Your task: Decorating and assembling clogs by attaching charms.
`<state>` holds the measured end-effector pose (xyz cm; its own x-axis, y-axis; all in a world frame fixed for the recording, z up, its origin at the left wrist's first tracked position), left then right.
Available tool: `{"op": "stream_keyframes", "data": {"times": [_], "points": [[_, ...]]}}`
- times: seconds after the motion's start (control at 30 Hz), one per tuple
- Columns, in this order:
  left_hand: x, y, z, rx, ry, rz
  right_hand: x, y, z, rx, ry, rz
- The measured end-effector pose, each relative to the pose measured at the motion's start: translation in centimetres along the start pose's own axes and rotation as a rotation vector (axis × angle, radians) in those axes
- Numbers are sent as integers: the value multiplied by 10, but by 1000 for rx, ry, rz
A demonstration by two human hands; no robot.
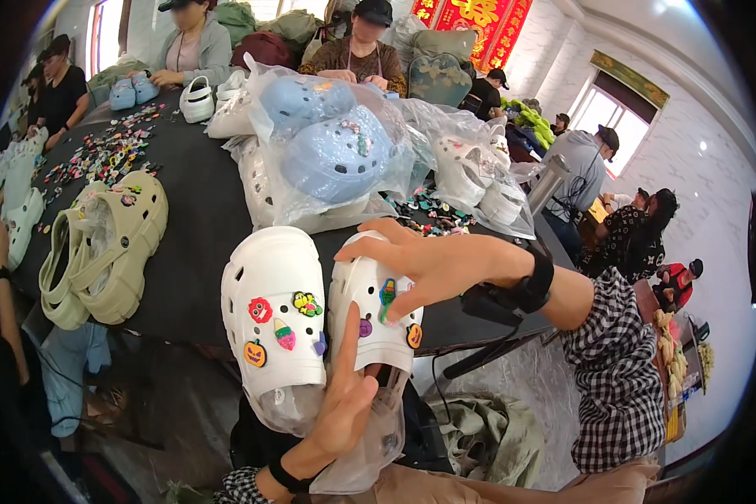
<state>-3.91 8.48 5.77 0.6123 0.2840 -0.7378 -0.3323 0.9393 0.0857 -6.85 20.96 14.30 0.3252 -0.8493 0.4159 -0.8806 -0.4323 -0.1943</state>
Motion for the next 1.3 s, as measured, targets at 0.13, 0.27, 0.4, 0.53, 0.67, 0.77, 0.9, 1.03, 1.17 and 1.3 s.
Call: {"op": "stream_keyframes", "data": {"times": [0.13, 0.27, 0.4, 0.53, 0.67, 0.77, 0.9, 1.03, 1.17, 1.3], "points": [[1, -2, -3, 0, -18, -13, 2, 2, -2, -54, -10, 23], [3, -1, -4, 19, 15, -36, 13, 2, -7, -57, -139, 104], [3, -3, -7, 105, 41, 27, 19, 12, -2, -26, -259, 204], [1, -3, -5, 111, 85, 16, 26, 9, 1, -125, -434, 155], [1, -4, -6, 137, 141, 12, 24, 0, 1, -184, -404, 89], [1, -1, -4, 159, 34, -2, 10, -3, -3, -117, -120, 5], [2, 0, -3, 84, -43, -57, 5, 1, -4, -23, -9, 28], [-2, 0, -2, 73, -125, -51, 0, 1, -3, 42, 38, 36], [-2, 0, -5, 52, -98, -11, 4, 0, -2, 25, 64, 8], [-7, -1, -5, 52, -104, -5, 8, 0, -4, 24, 83, 40]]}}
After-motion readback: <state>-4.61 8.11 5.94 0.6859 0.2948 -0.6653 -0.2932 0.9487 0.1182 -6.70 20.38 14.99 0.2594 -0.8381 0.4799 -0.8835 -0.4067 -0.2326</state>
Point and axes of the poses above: each hand's wrist, its own y-axis towards the middle knuckle, its own z-axis out of the palm, x = y × z, the point moved 8 cm from there along y, towards the middle knuckle, and after that the axes turned 13 degrees about -z, right-handed, at the moved point
